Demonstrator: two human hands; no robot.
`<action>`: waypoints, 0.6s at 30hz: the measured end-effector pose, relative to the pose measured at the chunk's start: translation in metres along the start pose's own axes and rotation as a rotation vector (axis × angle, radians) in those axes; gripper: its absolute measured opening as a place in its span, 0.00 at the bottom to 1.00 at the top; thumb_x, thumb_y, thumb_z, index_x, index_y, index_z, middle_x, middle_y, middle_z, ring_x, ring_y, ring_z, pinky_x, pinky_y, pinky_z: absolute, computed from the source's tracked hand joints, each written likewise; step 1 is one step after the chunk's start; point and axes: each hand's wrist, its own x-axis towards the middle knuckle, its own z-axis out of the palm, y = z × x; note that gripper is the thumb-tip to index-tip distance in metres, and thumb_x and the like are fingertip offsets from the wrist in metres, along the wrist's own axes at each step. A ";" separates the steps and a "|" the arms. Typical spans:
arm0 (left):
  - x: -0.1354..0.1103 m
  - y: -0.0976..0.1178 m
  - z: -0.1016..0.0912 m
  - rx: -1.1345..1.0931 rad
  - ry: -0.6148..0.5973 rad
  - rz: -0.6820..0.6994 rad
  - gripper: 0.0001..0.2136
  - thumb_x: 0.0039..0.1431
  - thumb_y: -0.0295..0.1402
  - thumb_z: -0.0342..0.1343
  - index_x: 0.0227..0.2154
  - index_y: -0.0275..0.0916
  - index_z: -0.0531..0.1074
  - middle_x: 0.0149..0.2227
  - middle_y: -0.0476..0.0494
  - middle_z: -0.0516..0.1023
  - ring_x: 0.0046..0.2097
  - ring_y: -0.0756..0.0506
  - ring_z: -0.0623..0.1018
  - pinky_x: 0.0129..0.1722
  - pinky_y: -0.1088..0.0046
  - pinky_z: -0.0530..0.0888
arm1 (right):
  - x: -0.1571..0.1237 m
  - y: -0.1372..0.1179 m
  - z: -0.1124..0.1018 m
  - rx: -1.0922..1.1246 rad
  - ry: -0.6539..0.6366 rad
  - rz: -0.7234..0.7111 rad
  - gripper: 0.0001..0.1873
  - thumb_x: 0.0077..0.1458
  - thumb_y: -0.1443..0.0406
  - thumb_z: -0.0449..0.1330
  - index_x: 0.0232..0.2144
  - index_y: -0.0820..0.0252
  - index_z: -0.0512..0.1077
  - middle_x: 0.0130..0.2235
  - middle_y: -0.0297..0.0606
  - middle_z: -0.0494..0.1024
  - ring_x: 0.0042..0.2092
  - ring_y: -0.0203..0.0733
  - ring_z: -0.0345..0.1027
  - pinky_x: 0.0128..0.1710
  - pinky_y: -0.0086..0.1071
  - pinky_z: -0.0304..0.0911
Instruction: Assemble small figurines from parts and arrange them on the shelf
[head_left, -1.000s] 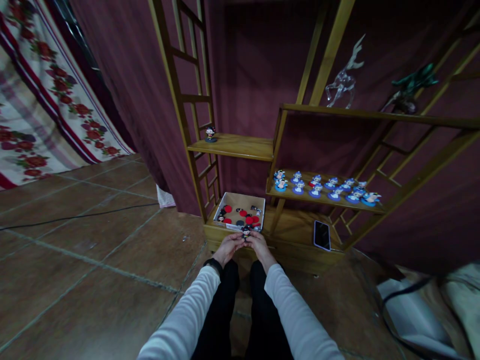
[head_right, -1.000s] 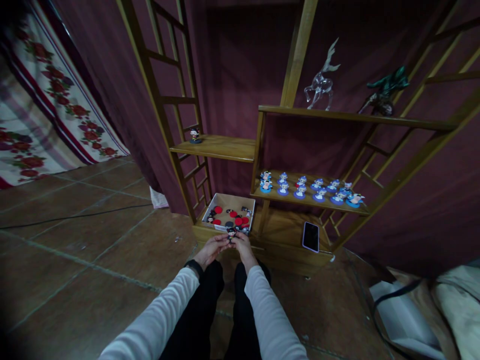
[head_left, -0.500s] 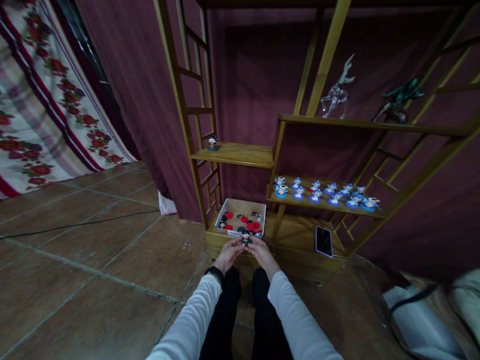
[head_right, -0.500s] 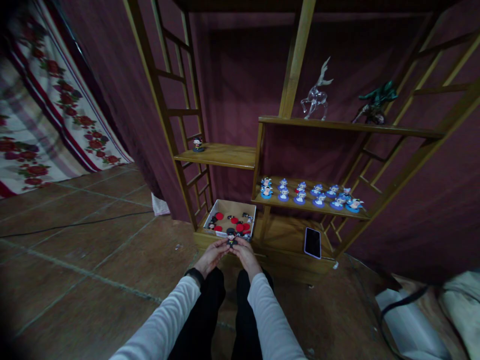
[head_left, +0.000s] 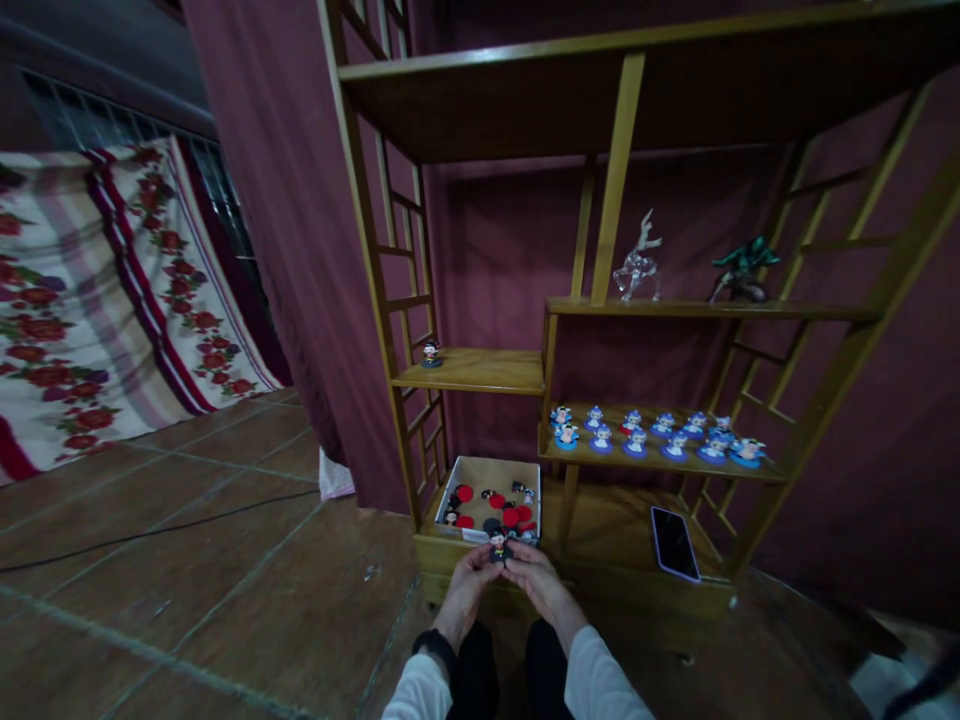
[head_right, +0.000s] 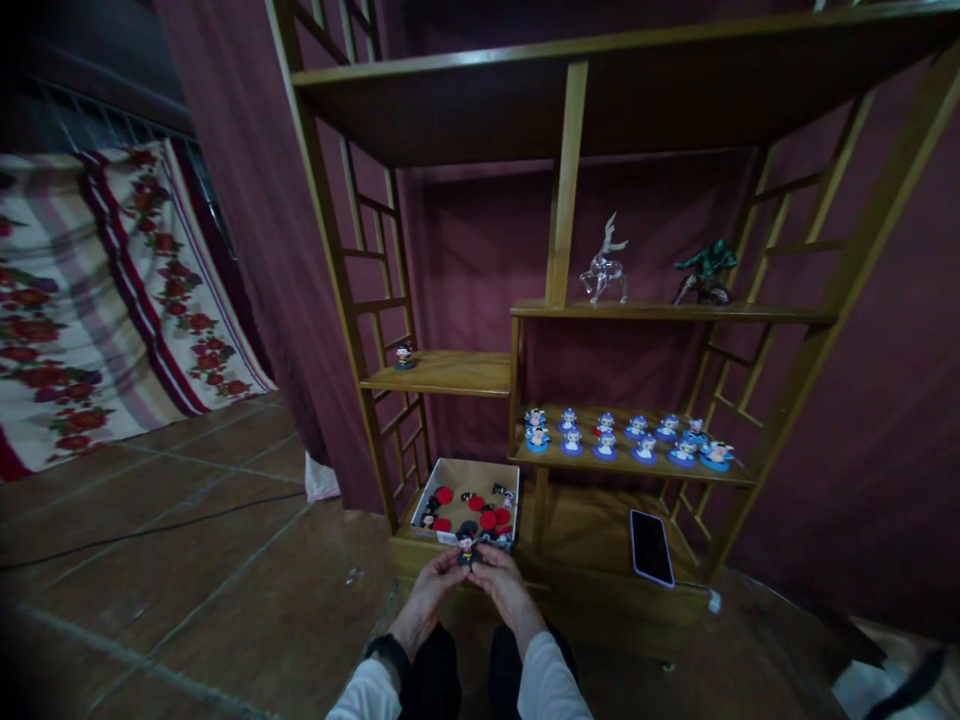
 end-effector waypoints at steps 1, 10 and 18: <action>-0.001 0.001 0.000 0.019 -0.011 0.003 0.21 0.28 0.28 0.69 0.33 0.34 0.75 0.33 0.39 0.78 0.34 0.46 0.76 0.38 0.72 0.69 | -0.001 -0.001 0.001 0.000 -0.005 0.000 0.24 0.29 0.66 0.70 0.35 0.62 0.73 0.39 0.43 0.76 0.42 0.47 0.71 0.48 0.43 0.61; -0.010 0.009 0.005 0.188 -0.033 0.062 0.19 0.31 0.31 0.68 0.33 0.36 0.76 0.29 0.44 0.78 0.32 0.47 0.75 0.36 0.74 0.69 | -0.003 -0.004 0.000 -0.011 -0.081 0.012 0.25 0.28 0.65 0.70 0.36 0.60 0.74 0.40 0.43 0.77 0.44 0.50 0.71 0.48 0.45 0.60; -0.010 0.012 0.010 0.291 -0.054 0.116 0.16 0.31 0.30 0.67 0.29 0.36 0.76 0.29 0.44 0.78 0.33 0.45 0.75 0.36 0.72 0.70 | -0.001 -0.003 -0.002 -0.017 -0.092 0.027 0.24 0.31 0.64 0.69 0.36 0.61 0.74 0.41 0.44 0.76 0.42 0.50 0.72 0.46 0.46 0.61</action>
